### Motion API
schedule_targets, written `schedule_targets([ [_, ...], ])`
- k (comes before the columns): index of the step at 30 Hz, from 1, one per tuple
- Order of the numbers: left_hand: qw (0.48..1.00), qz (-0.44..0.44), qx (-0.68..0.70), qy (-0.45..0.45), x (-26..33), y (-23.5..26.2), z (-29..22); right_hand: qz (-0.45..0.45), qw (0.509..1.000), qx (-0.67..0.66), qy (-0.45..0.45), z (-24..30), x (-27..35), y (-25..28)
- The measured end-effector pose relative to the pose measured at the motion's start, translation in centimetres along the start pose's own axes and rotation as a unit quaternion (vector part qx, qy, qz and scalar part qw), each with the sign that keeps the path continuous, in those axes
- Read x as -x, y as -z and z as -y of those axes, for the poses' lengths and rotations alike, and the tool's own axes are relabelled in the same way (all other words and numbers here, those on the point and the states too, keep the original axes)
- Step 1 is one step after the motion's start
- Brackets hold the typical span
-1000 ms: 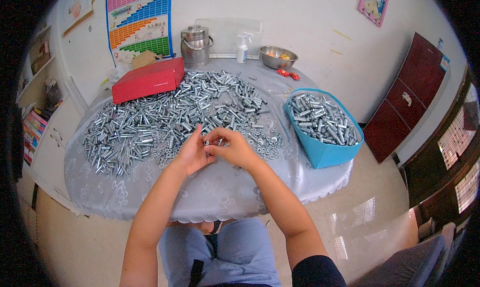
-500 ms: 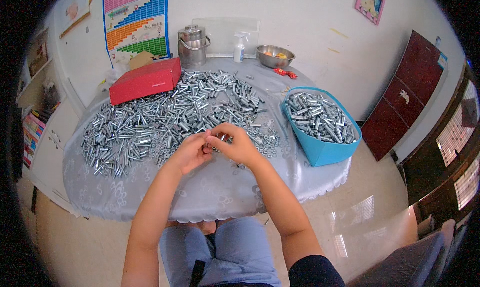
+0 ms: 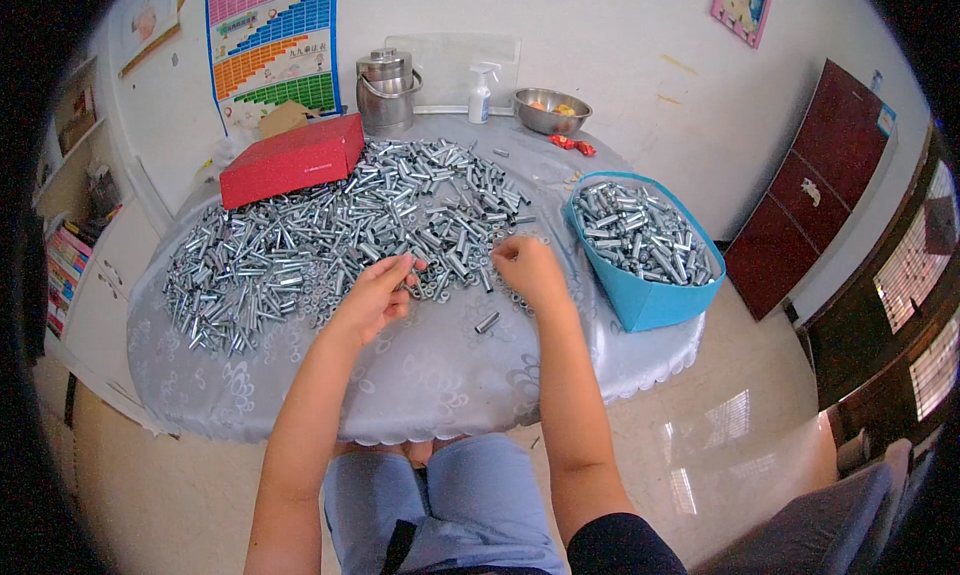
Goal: The person sits at a table covered with a large pile of metal fasteners, including bolts and washers. They repeatedly pick up individual bolts and washers, thread the washers onto the bolts by hand, and place the assembled units into a blue plastic bin on the right side of the table.
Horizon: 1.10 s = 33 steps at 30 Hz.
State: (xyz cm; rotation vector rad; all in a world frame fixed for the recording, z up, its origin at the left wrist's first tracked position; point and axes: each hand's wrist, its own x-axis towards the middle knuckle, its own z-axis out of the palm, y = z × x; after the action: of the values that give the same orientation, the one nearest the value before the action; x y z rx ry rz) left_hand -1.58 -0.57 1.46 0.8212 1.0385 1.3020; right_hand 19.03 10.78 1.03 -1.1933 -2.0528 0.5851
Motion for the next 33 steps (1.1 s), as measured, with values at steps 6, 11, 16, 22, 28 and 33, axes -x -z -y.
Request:
schedule_targets([
  [6, 0.999, -0.007, 0.040, 0.021, -0.2, 0.7, 0.0, 0.090, 0.993, 0.081, -0.014, -0.8, 0.2, 0.6],
  [11, 1.000, -0.014, 0.001, 0.006, 0.4, -0.2, -0.9, 0.094, 0.988, 0.117, -0.017, -0.8, 0.5, 0.5],
  [16, 0.997, -0.024, 0.063, -0.045, 0.4, -0.3, -0.8, 0.108, 0.985, 0.135, -0.022, -0.6, 0.6, 0.4],
  [22, 0.998, -0.024, 0.052, -0.019, 0.3, -0.5, -0.7, 0.094, 0.983, 0.155, -0.002, -0.6, 0.6, 0.1],
  [28, 0.998, -0.007, 0.024, 0.049, -0.2, -0.6, 0.1, 0.006, 0.999, -0.047, 0.006, 0.1, 0.1, 0.2],
  [33, 0.998, -0.008, 0.056, 0.042, -0.2, -0.6, 0.5, 0.136, 0.937, -0.320, 0.008, 3.8, 0.6, -0.5],
])
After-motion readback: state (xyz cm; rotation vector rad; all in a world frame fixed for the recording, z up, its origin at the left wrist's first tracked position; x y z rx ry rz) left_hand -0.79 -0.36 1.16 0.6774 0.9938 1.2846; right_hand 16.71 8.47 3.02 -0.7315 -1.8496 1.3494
